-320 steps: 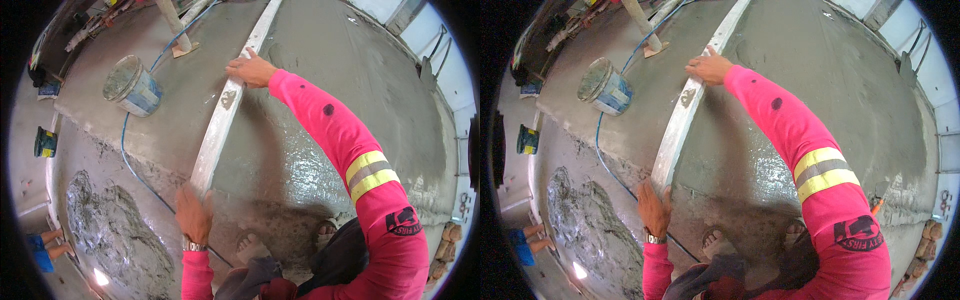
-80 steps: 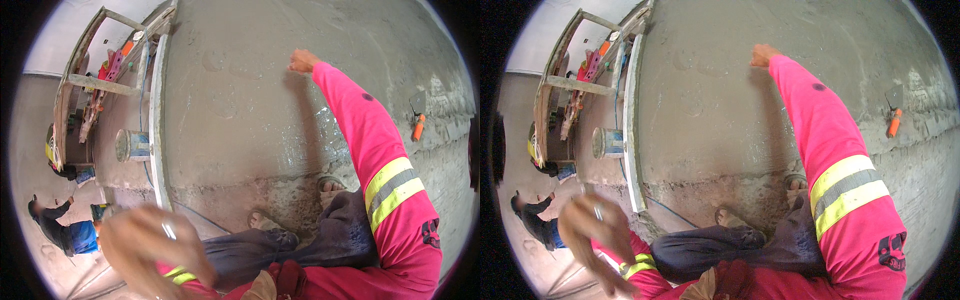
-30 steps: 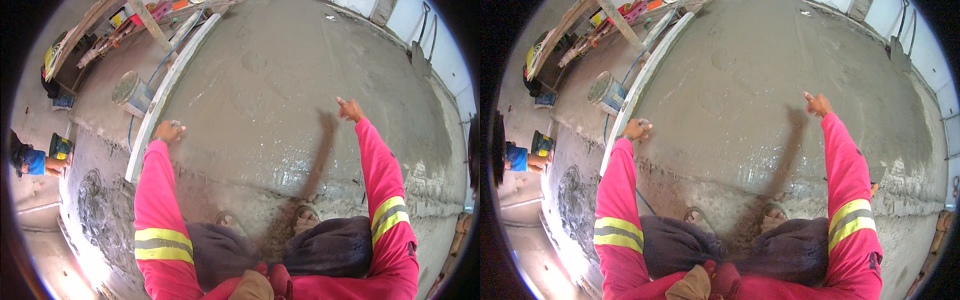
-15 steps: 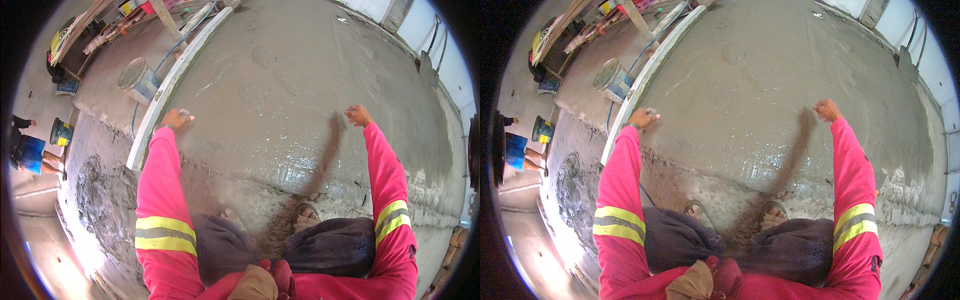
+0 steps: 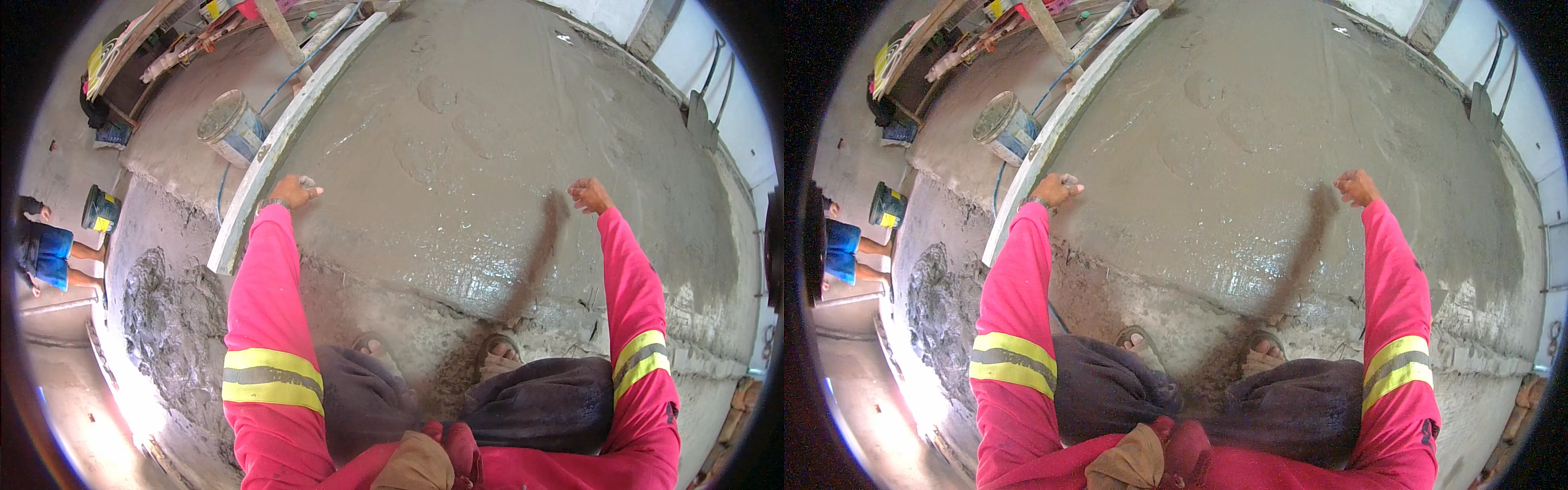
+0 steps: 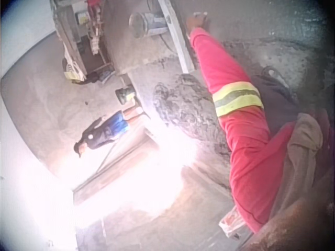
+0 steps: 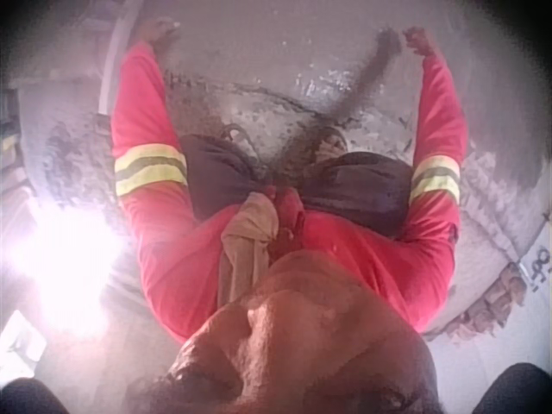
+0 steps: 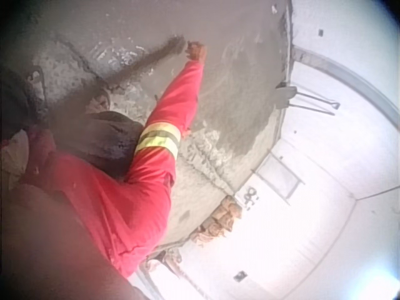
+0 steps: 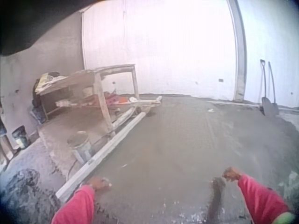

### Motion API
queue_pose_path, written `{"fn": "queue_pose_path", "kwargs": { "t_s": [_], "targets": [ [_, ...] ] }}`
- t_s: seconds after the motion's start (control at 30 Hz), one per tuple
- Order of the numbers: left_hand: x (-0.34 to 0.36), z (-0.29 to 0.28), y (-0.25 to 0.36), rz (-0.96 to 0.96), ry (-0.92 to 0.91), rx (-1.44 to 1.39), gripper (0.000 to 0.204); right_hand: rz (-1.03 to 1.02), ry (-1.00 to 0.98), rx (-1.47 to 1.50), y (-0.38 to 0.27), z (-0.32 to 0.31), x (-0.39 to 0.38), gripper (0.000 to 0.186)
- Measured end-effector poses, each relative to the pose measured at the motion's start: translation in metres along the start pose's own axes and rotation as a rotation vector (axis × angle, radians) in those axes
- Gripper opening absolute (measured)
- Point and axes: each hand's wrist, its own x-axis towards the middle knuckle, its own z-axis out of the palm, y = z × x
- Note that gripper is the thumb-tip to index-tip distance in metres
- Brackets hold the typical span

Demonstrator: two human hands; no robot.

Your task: The person uses a trowel and a straight edge to smooth and level a wet concrete floor. They repeatedly drag the straight edge across the surface to flatten it and use the trowel to fill gaps and refine the finish.

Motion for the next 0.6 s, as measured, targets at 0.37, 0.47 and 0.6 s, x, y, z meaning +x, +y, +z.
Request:
{"fn": "queue_pose_path", "kwargs": {
  "t_s": [0.37,0.47,0.6],
  "targets": [
    [-0.007,-0.003,0.006,-0.022,0.004,-0.012,0.047,0.003,-0.008,-0.030,-0.011,-0.001,-0.003,0.033],
    [-0.008,-0.005,0.008,-0.022,0.023,-0.009,0.051,0.009,0.027,-0.047,-0.012,0.000,-0.006,0.031],
    [-0.009,-0.009,0.006,-0.055,0.002,-0.018,0.055,0.010,-0.004,0.006,-0.010,0.003,-0.002,0.030]
  ]
}}
